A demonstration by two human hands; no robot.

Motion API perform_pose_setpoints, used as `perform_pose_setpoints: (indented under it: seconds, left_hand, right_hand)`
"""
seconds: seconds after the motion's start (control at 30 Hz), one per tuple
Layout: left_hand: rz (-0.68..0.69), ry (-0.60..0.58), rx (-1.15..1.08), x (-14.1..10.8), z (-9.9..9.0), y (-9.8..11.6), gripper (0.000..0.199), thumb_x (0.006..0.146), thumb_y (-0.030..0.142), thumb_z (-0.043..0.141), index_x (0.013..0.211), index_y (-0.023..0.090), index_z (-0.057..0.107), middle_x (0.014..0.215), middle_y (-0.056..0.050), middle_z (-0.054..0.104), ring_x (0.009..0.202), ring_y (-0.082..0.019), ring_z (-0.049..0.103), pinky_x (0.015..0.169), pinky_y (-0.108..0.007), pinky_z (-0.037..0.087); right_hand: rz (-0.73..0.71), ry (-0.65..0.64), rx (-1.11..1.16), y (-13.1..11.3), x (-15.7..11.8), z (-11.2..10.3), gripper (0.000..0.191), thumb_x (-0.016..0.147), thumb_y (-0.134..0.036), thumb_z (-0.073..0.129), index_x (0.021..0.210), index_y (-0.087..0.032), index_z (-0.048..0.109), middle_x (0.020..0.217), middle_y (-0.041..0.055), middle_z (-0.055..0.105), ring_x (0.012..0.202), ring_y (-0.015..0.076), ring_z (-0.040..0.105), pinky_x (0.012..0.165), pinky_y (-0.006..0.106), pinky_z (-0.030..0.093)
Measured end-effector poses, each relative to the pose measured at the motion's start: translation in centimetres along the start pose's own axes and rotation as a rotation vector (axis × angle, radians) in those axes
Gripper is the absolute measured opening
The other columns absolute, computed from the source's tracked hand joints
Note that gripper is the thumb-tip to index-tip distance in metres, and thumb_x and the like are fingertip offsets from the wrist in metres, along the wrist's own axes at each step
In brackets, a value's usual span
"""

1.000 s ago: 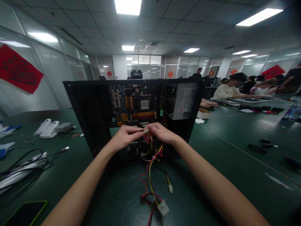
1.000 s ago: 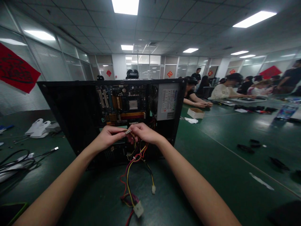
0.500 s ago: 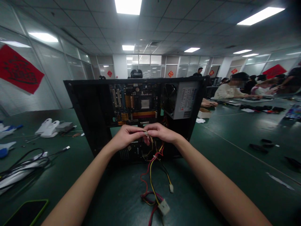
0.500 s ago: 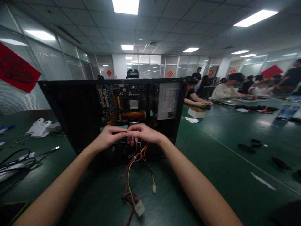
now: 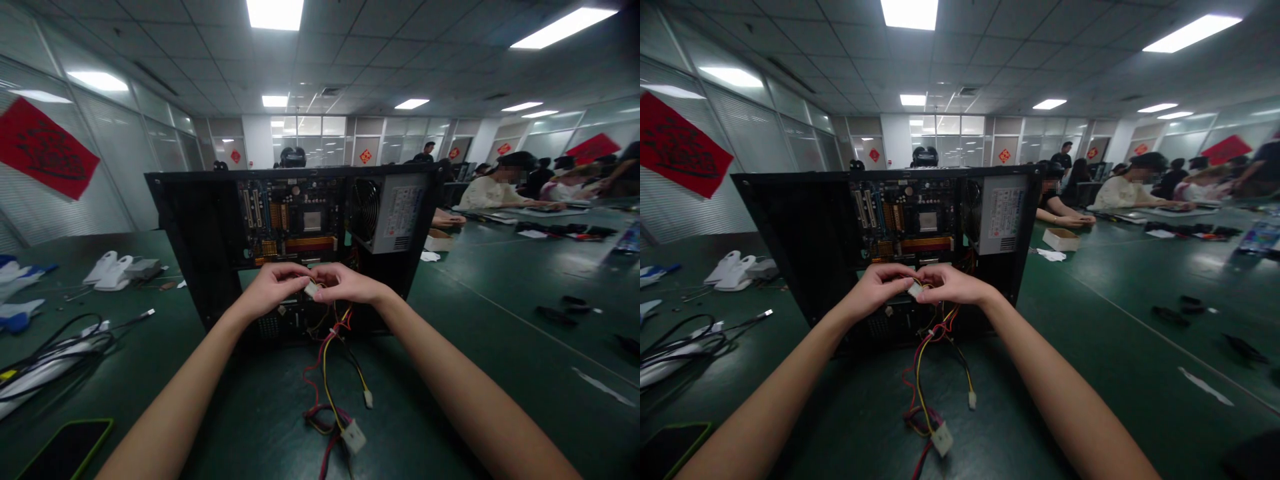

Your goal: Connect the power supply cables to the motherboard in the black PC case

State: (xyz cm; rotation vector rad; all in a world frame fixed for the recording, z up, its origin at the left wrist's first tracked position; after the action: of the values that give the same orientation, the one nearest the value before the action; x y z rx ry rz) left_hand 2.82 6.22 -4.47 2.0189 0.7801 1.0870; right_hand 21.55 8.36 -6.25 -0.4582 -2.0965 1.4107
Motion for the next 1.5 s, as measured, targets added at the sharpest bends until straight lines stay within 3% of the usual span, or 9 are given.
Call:
perform_pose_setpoints:
  seconds: [0.17,0.33,0.47,0.73,0.93,1.03,1.23,1.5]
  left_hand:
    - [-0.016,0.016,0.023,0.0,0.0,0.0,0.028,0.079,0.036,0.073,0.095,0.014,0.079,0.093,-0.008,0.079,0.087,-0.023,0.072,0.079,-0.029,0.055]
    - [-0.017,0.048,0.033,0.0,-0.3,0.0,0.027,0.082,0.037,0.071,0.094,0.015,0.079,0.094,-0.007,0.079,0.086,-0.021,0.071,0.079,-0.027,0.053]
    - [-0.015,0.042,0.042,-0.1,-0.3,0.1,0.027,0.083,0.037,0.070,0.096,0.016,0.078,0.095,-0.006,0.079,0.086,-0.021,0.071,0.078,-0.028,0.053]
    - [0.004,0.090,0.073,0.1,-0.3,-0.4,0.027,0.085,0.038,0.068,0.097,0.016,0.077,0.094,-0.006,0.078,0.088,-0.021,0.071,0.081,-0.029,0.053]
    - [0.024,0.115,0.033,0.0,-0.3,-0.1,0.031,0.086,0.036,0.068,0.108,0.015,0.076,0.097,-0.007,0.078,0.089,-0.021,0.072,0.081,-0.028,0.055]
    - [0.043,0.095,-0.010,-0.1,-0.2,0.4,0.033,0.082,0.033,0.073,0.110,0.016,0.076,0.102,-0.008,0.079,0.092,-0.021,0.073,0.085,-0.030,0.056]
    - [0.036,0.054,-0.078,-0.3,0.2,0.7,0.027,0.081,0.029,0.074,0.103,0.014,0.079,0.084,-0.007,0.079,0.078,-0.020,0.073,0.077,-0.030,0.058]
    - [0.014,0.001,-0.067,-0.4,0.2,0.7,0.026,0.080,0.031,0.076,0.097,0.012,0.080,0.079,-0.007,0.078,0.076,-0.020,0.072,0.073,-0.028,0.057]
  right_hand:
    - [-0.022,0.015,-0.045,0.0,0.1,-0.1,0.034,0.076,-0.034,0.080,0.096,-0.014,0.061,0.085,-0.0017,0.055,0.075,0.0108,0.048,0.066,0.023,0.040]
    - [-0.024,-0.019,0.003,-0.3,-0.1,0.1,0.033,0.084,-0.040,0.071,0.099,-0.014,0.060,0.081,-0.0021,0.052,0.064,0.0093,0.045,0.055,0.023,0.035]
    - [-0.060,-0.036,0.007,-0.5,-0.2,0.2,0.029,0.086,-0.039,0.069,0.098,-0.014,0.060,0.077,-0.0036,0.051,0.061,0.0086,0.044,0.057,0.023,0.036]
    - [-0.066,0.038,-0.048,-0.7,0.0,0.0,0.026,0.087,-0.036,0.067,0.100,-0.013,0.064,0.086,0.0004,0.059,0.072,0.0113,0.051,0.065,0.024,0.041]
    - [-0.107,0.067,0.009,-0.3,0.0,-0.3,0.027,0.091,-0.036,0.062,0.100,-0.012,0.069,0.090,0.0051,0.067,0.079,0.0148,0.062,0.075,0.028,0.048]
    - [-0.111,0.076,0.097,0.1,0.1,-0.3,0.029,0.090,-0.036,0.063,0.103,-0.012,0.071,0.097,0.0080,0.069,0.084,0.0172,0.066,0.076,0.029,0.050]
    - [-0.111,0.072,0.118,0.4,0.1,-0.4,0.030,0.089,-0.035,0.061,0.102,-0.011,0.073,0.097,0.0093,0.071,0.081,0.0176,0.065,0.078,0.032,0.050]
    - [-0.121,0.086,-0.008,-0.6,0.0,-0.3,0.024,0.084,-0.033,0.061,0.089,-0.012,0.072,0.077,0.0032,0.068,0.069,0.0156,0.058,0.073,0.031,0.046]
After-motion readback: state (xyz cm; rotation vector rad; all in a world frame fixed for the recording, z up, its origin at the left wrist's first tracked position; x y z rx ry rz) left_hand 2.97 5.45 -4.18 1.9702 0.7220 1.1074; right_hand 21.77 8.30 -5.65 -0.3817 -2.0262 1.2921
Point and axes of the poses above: each hand's wrist, its own x-axis towards the middle knuckle, its own z-axis out of the palm, y = z × x, the point moved 2 cm from there along x, towards the middle knuckle
